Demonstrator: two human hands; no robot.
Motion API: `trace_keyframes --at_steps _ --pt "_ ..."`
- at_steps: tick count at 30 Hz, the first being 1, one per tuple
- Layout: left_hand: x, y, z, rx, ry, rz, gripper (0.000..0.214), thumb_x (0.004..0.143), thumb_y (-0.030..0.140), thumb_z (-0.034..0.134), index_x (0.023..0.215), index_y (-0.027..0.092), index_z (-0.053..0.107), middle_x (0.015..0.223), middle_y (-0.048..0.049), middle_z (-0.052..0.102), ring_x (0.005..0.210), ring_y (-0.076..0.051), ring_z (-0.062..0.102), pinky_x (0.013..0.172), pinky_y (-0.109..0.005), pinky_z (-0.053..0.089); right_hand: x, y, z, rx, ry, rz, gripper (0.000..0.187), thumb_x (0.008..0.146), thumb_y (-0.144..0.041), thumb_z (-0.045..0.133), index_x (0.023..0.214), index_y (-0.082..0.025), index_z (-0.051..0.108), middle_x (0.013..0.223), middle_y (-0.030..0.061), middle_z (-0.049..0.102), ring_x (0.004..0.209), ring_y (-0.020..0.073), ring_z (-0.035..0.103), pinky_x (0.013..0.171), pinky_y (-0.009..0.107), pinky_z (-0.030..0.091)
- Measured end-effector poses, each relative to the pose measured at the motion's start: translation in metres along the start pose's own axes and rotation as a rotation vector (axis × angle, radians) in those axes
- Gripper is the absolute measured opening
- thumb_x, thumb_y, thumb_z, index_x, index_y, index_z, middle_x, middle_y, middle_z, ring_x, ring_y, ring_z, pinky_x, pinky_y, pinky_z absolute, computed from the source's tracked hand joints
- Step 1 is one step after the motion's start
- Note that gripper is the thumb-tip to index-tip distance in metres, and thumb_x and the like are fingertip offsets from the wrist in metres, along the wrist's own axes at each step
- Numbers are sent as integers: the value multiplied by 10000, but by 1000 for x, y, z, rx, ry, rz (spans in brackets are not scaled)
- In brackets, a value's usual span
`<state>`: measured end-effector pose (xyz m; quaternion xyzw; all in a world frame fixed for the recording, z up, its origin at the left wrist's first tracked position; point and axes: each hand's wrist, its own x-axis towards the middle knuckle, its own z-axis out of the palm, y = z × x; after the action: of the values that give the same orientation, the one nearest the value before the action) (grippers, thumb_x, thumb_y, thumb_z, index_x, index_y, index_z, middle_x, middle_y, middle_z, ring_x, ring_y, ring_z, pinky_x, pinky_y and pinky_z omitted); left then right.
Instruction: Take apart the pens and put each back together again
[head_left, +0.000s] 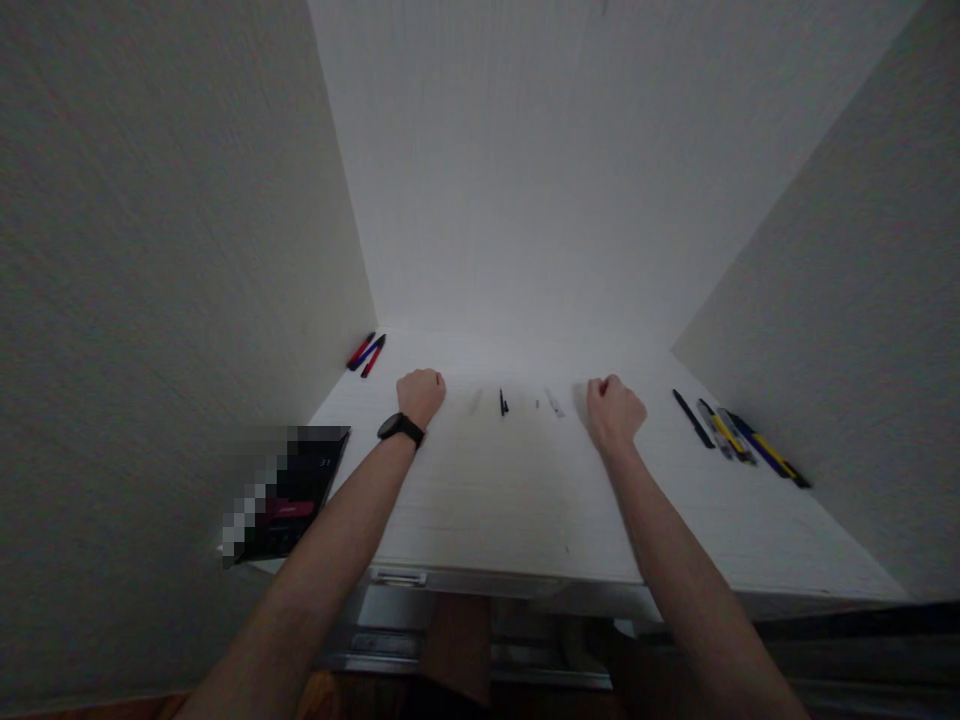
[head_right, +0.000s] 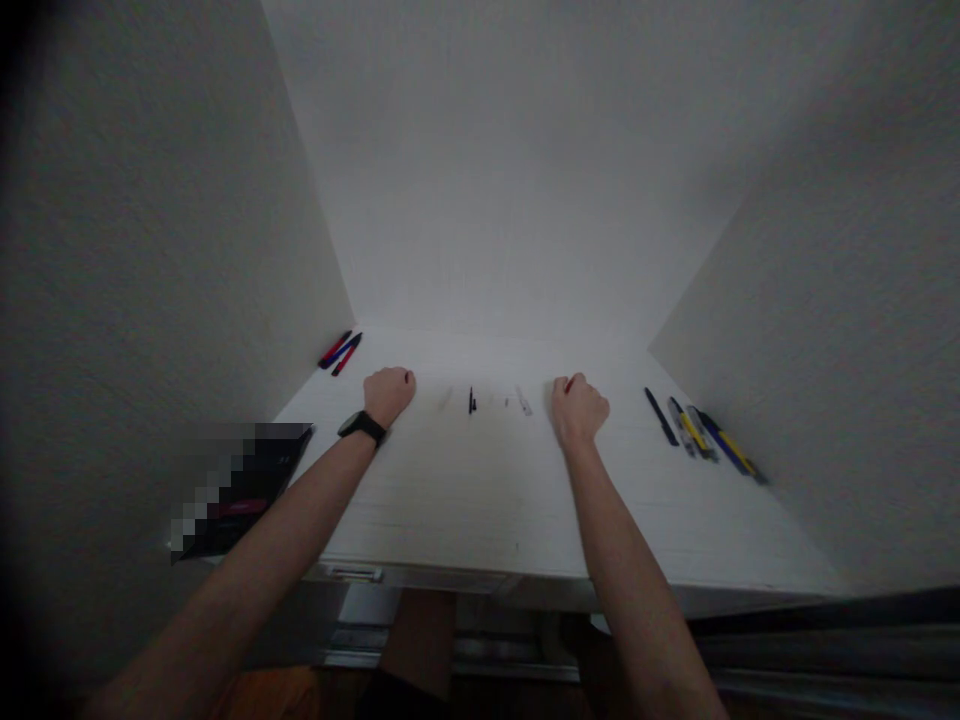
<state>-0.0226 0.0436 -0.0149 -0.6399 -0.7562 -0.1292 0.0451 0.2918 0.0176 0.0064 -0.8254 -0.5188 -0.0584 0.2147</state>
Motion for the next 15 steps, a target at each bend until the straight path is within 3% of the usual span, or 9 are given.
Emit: trace_keyframes --at_steps 5,15 --pt "-1 0 -1 -1 -21 -13 477 965 323 328 987 96 747 992 -205 723 931 -305 689 783 -386 484 9 21 8 -107 -126 116 471 955 -335 370 1048 -69 747 1021 244 720 978 323 699 794 387 490" --pt "10 7 -2 26 -15 29 459 955 309 341 994 105 751 998 -193 729 936 -293 683 766 -363 468 7 14 16 -178 -99 -6 415 929 -271 424 1038 -51 758 980 243 730 970 319 711 805 379 510"
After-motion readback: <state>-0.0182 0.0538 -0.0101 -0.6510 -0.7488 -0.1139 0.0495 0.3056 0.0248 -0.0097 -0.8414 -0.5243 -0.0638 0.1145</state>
